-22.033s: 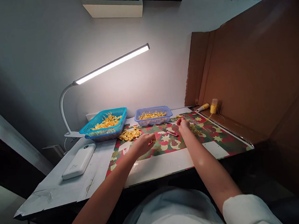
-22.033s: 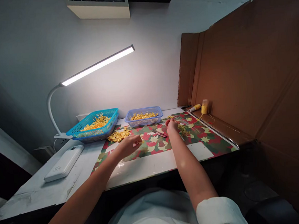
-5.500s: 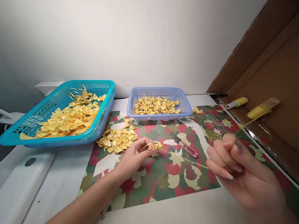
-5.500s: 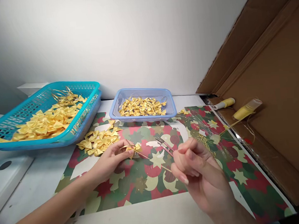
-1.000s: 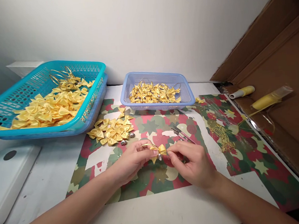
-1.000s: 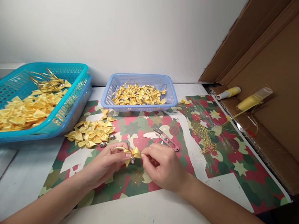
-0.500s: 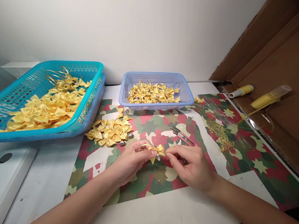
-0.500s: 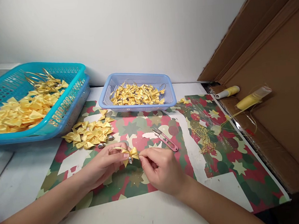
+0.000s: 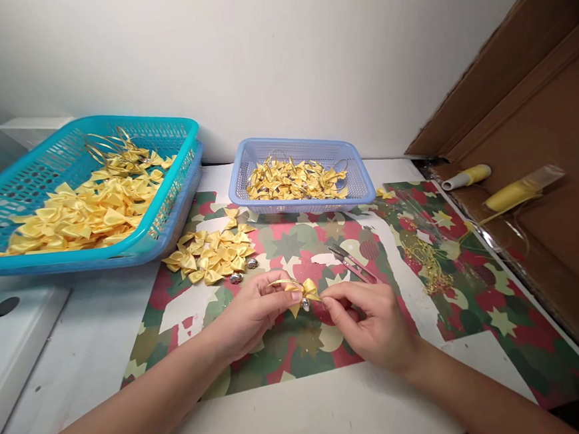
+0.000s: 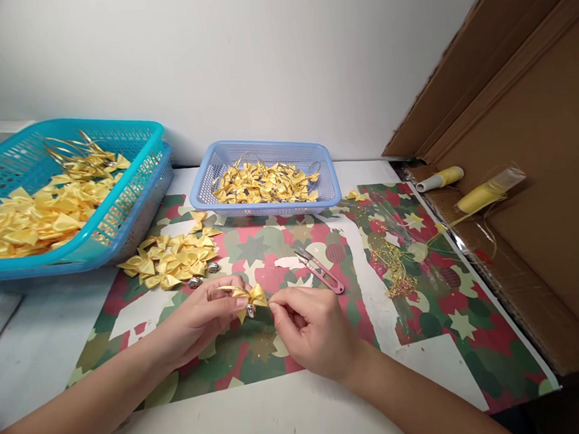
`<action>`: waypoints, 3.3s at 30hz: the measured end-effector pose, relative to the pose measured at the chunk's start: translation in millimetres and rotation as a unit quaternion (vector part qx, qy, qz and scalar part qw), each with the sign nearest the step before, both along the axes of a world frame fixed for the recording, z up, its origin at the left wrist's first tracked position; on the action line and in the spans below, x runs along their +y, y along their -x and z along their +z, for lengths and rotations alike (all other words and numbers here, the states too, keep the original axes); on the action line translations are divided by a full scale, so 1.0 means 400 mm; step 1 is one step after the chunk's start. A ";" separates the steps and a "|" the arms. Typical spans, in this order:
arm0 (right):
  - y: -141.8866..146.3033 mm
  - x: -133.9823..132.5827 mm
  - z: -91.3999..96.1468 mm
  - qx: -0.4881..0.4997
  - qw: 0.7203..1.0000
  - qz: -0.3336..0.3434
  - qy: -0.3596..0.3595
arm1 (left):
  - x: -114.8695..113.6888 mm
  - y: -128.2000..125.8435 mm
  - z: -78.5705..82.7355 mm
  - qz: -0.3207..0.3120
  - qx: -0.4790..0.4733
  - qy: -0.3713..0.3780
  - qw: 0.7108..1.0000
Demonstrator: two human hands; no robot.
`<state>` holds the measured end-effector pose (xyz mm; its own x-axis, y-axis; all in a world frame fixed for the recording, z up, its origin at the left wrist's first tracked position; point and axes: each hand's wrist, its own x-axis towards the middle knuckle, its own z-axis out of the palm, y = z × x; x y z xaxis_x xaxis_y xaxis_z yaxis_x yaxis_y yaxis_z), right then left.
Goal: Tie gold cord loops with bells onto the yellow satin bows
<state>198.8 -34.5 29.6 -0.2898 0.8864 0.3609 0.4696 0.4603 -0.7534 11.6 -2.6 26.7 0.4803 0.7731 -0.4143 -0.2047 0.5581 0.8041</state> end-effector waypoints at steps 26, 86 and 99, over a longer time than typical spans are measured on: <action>-0.015 0.016 0.004 -0.013 0.997 0.065 -0.033 | 0.003 0.008 -0.013 -0.054 -0.081 0.088 0.991; -0.020 0.017 0.008 -0.032 0.996 0.078 -0.035 | 0.003 0.007 -0.018 -0.062 -0.065 0.082 0.993; -0.015 0.014 0.010 -0.020 0.998 0.058 -0.029 | 0.003 0.007 -0.020 -0.059 -0.065 0.082 0.993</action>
